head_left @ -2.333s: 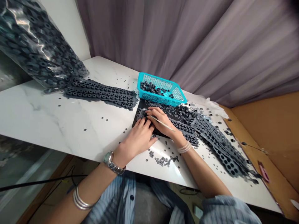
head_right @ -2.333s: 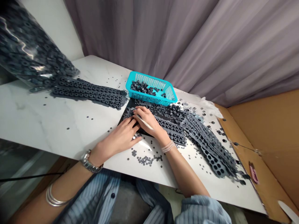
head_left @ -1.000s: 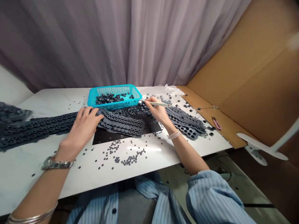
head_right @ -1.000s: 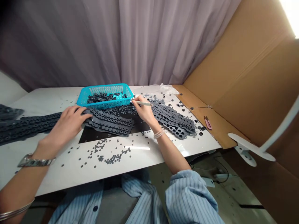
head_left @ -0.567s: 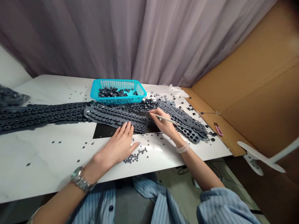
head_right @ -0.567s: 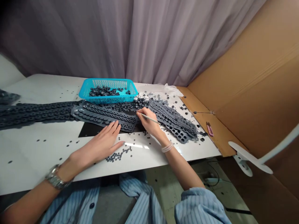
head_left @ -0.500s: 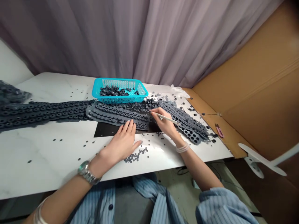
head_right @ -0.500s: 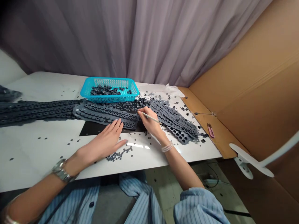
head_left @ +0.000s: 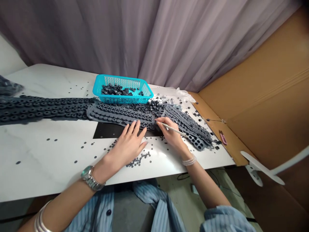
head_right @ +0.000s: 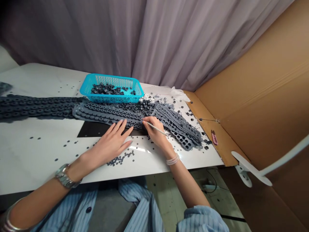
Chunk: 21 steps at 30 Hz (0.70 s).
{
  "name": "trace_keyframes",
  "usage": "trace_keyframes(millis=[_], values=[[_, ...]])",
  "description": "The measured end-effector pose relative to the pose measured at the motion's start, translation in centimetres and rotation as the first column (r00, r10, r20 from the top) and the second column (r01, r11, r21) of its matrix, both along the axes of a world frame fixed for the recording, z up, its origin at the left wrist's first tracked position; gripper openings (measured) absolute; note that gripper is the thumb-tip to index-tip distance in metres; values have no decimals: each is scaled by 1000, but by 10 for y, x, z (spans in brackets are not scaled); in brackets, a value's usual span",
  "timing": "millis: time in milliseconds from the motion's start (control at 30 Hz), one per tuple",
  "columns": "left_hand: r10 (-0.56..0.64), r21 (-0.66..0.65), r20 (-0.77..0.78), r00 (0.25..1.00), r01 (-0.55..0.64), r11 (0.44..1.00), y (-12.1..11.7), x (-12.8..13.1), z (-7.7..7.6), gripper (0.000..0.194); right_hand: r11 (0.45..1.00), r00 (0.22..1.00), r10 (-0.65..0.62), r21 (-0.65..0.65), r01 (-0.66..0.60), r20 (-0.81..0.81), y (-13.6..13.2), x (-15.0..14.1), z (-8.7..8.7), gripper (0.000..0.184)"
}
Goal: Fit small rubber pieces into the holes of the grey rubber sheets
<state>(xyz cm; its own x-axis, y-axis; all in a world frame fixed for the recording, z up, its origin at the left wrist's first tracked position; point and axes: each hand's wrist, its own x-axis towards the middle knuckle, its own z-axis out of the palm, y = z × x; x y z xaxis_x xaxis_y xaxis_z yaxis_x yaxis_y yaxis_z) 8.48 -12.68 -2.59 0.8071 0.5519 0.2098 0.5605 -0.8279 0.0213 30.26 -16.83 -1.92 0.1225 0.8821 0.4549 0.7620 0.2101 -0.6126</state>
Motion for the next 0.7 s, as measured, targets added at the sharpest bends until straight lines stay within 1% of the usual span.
trace_keyframes(millis=[133, 200, 267, 367, 567, 700], values=[[86, 27, 53, 995, -88, 996, 5, -9, 0, 54, 994, 992, 106, -5, -106, 69, 15, -12, 0, 12], [84, 27, 56, 995, -85, 996, 6, -13, -1, 53, 987, 979, 161, -28, -158, 122, 23, -20, -2, 11], [48, 13, 50, 998, -49, 999, 6, -15, -3, 52, 981, 967, 195, -56, -188, 161, 28, -25, -5, 12], [10, -18, 44, 999, -9, 1000, 5, -15, -5, 52, 975, 956, 220, -71, -210, 193, 30, -28, -10, 12], [25, -43, 53, 998, -23, 999, 1, -13, -3, 51, 968, 938, 249, -83, -236, 242, 31, -26, -12, 12], [32, -63, 52, 998, -28, 998, 1, -13, -1, 51, 969, 918, 248, -88, -232, 308, 33, -27, -11, 12]])
